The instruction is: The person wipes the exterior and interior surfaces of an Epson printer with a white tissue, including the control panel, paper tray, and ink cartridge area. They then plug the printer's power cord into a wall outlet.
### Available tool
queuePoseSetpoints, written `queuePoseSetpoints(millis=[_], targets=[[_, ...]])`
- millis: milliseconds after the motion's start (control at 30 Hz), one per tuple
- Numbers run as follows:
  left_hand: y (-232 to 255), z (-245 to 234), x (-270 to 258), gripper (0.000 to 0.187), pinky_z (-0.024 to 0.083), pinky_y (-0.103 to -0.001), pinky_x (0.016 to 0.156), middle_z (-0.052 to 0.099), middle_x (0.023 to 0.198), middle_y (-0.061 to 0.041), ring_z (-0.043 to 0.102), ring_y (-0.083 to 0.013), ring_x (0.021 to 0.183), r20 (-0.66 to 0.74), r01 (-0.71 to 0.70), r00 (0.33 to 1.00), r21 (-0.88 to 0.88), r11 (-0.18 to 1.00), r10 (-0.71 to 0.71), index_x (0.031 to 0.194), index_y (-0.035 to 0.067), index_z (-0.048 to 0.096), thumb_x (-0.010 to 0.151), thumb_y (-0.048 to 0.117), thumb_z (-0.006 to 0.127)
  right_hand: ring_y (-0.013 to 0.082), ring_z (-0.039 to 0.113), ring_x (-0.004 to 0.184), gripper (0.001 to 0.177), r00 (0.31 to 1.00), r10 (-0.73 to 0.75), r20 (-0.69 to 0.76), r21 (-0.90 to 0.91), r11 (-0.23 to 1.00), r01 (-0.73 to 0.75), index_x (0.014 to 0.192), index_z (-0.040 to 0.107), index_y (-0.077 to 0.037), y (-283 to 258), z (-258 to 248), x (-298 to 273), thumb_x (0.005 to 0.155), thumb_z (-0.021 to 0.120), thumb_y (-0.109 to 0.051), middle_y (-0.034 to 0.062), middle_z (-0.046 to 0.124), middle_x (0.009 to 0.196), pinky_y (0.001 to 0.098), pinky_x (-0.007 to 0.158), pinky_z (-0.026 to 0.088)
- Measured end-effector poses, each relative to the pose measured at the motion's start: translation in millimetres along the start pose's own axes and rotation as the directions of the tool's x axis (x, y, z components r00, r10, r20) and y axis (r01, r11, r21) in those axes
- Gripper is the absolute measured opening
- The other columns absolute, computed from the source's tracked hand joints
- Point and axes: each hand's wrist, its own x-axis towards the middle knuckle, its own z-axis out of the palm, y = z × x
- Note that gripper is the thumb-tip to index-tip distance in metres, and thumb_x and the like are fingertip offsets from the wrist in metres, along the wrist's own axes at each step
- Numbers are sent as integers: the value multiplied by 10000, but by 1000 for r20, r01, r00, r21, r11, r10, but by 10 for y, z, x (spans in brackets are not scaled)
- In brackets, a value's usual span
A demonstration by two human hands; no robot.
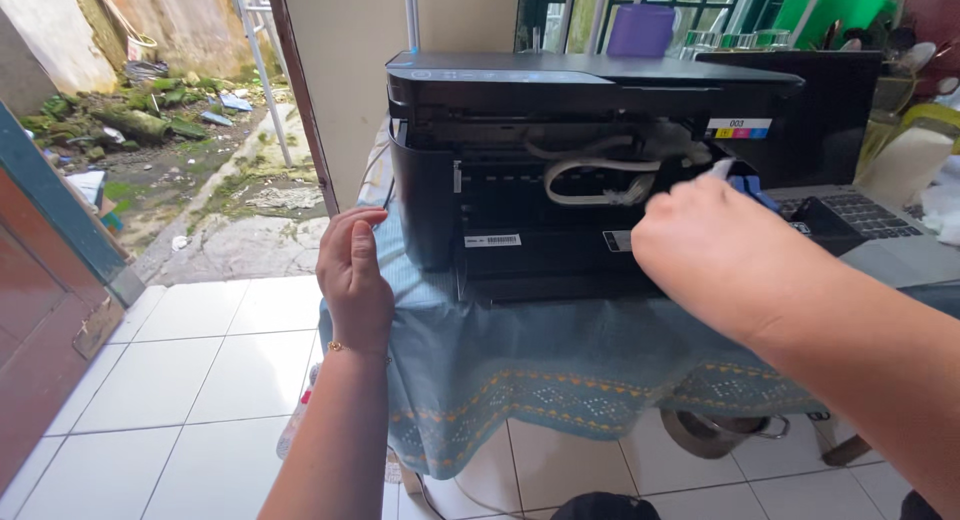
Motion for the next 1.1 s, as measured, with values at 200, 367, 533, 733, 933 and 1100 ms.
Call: queuePoseSetpoints(millis=[200,367,533,733,933,1100], targets=[[-114,-18,-45,265,492,-320,1036,688,1149,-101,646,-217,1122,2,-83,997,59,995,83,1075,9,705,1097,179,503,250,686,991,147,987,35,-158,34,999,-30,877,759,-77,25,63,32,750,692,-107,86,698,951,361,898,554],[-80,45,-31,167,505,-325,983,674,1164,-91,643,-222,1094,-57,-94,994,15,995,94,1139,35,680,1053,135,578,252,697,958,269,984,172,-45,30,985,-171,1122,716,-122,18,139,57,865,650,-167,75,710,950,370,830,559],[105,125,94,266,513,-355,1010,645,1269,-90,626,-230,1207,-86,-242,961,205,948,264,1265,88,627,1004,117,666,189,713,953,249,988,152,-13,-78,985,-152,1097,717,-222,228,254,66,855,681,-174,19,703,984,358,816,578],[444,235,603,542,411,-455,1171,583,1354,-140,541,-347,1317,150,-556,824,404,727,547,1399,98,535,941,161,819,228,679,710,121,749,486,-451,457,846,-274,1039,720,-34,1045,871,-31,1048,630,-114,140,687,815,352,632,556],[507,319,1014,702,444,-480,999,644,1217,-132,592,-359,1165,212,-487,859,622,614,467,1346,104,610,780,319,965,255,674,635,518,701,482,-526,493,844,-210,1249,731,-40,1611,1881,269,981,692,-482,155,727,856,375,582,552],[525,321,1167,618,530,-426,785,746,976,-70,710,-266,920,216,-354,935,611,708,281,1195,92,707,692,306,997,231,744,767,798,729,426,-536,137,896,-423,1343,694,-192,1528,1933,284,756,768,-727,61,766,886,355,700,612]])
